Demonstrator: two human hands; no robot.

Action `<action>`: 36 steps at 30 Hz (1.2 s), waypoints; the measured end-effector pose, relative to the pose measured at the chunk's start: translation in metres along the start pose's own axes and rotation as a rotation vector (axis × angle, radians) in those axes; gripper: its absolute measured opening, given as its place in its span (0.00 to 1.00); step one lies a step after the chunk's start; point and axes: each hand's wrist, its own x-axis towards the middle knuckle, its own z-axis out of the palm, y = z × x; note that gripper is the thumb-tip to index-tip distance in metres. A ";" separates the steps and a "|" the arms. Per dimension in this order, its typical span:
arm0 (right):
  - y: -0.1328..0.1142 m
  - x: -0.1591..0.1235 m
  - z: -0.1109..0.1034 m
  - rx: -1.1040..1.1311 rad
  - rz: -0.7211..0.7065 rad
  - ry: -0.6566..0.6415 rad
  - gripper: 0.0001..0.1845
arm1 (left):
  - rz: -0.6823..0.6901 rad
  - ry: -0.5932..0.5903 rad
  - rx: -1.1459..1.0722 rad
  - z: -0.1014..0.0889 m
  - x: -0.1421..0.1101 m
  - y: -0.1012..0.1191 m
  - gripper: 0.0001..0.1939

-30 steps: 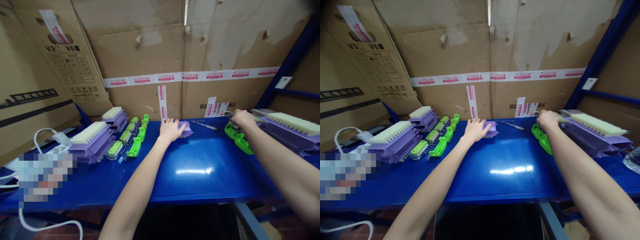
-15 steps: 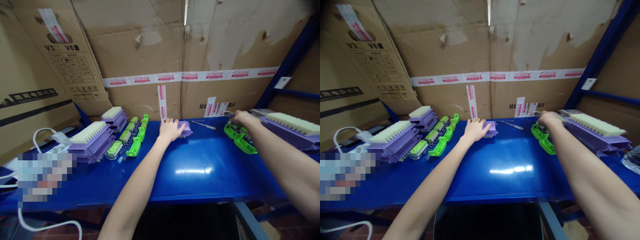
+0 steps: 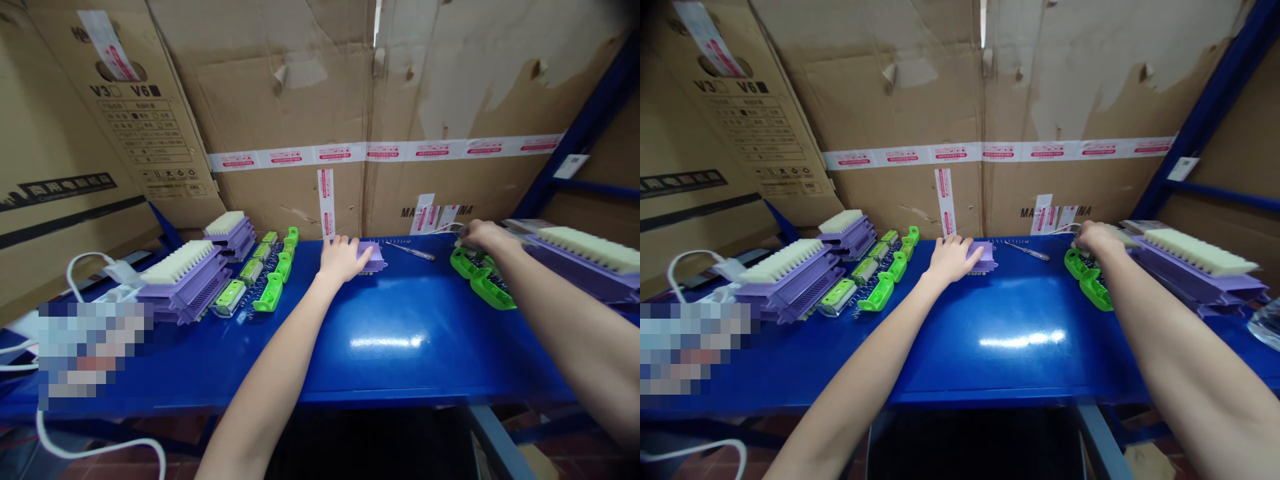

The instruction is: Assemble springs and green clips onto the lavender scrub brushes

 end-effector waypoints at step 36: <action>-0.103 -0.095 0.005 0.091 -0.548 -0.004 0.21 | -0.048 -0.028 0.003 -0.001 0.003 -0.004 0.28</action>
